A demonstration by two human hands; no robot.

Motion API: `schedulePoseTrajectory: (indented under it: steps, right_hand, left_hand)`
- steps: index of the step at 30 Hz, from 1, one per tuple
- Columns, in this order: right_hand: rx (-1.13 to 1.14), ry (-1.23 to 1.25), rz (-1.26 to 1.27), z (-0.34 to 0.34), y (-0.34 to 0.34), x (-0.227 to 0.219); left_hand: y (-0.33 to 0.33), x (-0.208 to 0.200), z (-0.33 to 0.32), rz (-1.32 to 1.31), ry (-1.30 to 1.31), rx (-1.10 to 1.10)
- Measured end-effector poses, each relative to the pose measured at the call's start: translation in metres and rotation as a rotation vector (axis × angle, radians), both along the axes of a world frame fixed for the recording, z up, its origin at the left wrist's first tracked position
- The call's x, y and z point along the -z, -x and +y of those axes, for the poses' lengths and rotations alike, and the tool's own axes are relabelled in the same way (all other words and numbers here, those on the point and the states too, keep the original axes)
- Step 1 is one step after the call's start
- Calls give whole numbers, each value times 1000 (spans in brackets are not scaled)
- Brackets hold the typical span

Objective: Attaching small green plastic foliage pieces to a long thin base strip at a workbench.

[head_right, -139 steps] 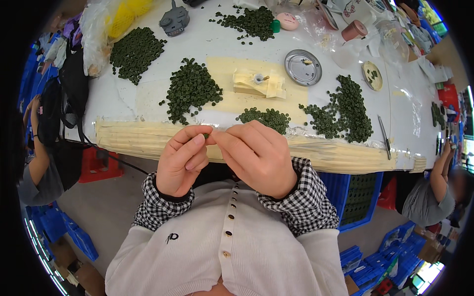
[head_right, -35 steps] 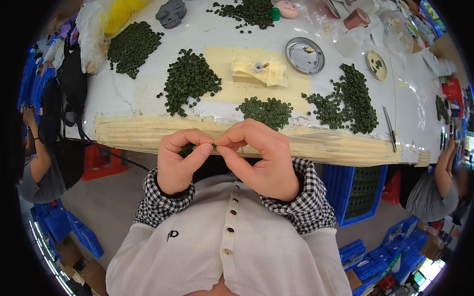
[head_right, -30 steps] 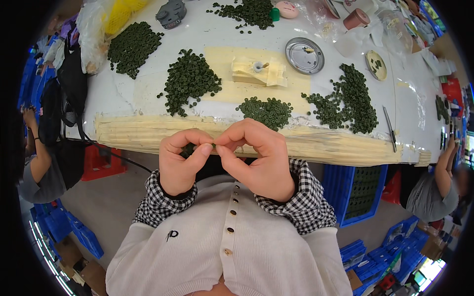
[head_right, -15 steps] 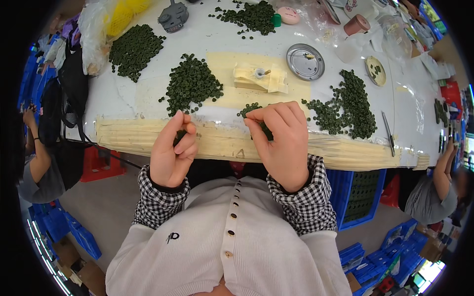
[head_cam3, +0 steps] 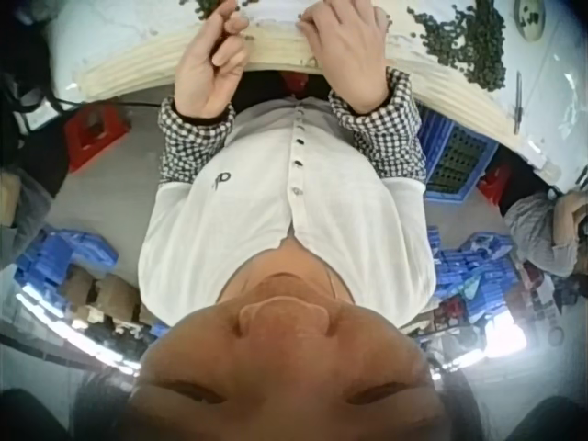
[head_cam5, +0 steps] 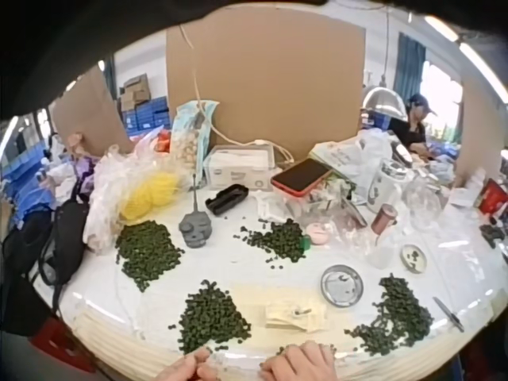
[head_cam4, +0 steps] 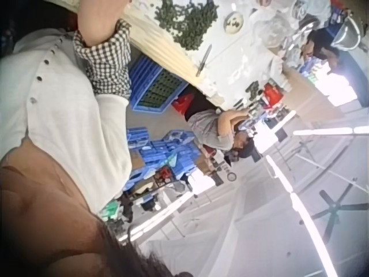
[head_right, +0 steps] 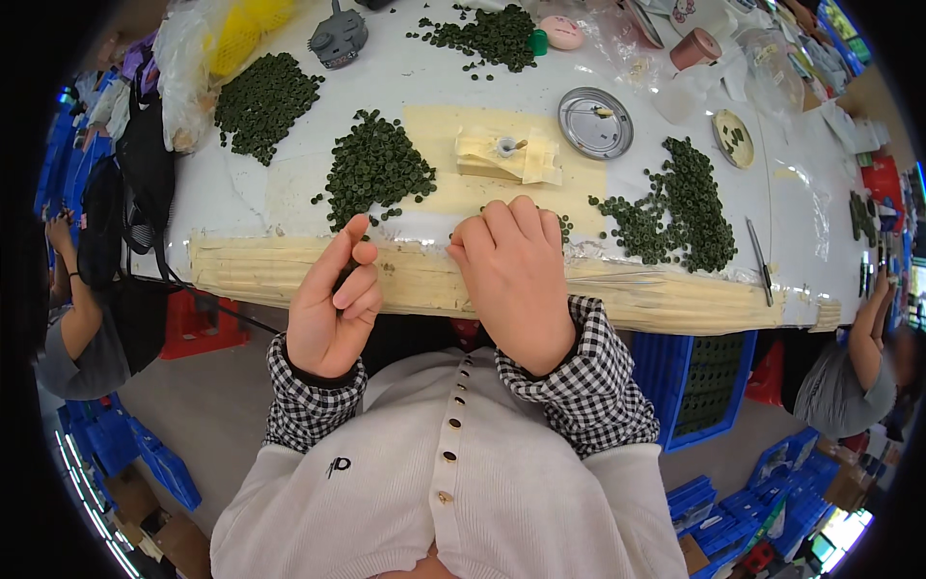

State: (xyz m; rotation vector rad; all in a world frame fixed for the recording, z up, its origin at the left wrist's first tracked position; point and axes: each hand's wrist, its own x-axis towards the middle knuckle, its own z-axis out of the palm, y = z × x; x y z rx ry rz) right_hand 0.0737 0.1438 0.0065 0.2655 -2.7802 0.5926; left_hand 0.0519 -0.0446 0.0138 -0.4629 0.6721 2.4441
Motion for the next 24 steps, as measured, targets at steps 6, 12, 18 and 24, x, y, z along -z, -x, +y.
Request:
schedulePoseTrajectory:
  steps: [6, 12, 18, 24]
  right_hand:
    - [3, 98, 34, 21, -8, -12]
    - [80, 3, 99, 20, -6, -7]
    - [-67, 98, 57, 14, -12, -5]
    - [4, 94, 79, 19, -7, -8]
  left_hand:
    - [-2, 10, -3, 75, -74, 57]
    - [-3, -5, 5, -37, 0, 5]
    - [-4, 0, 0, 16, -1, 36]
    - [-7, 2, 1, 101, -18, 92]
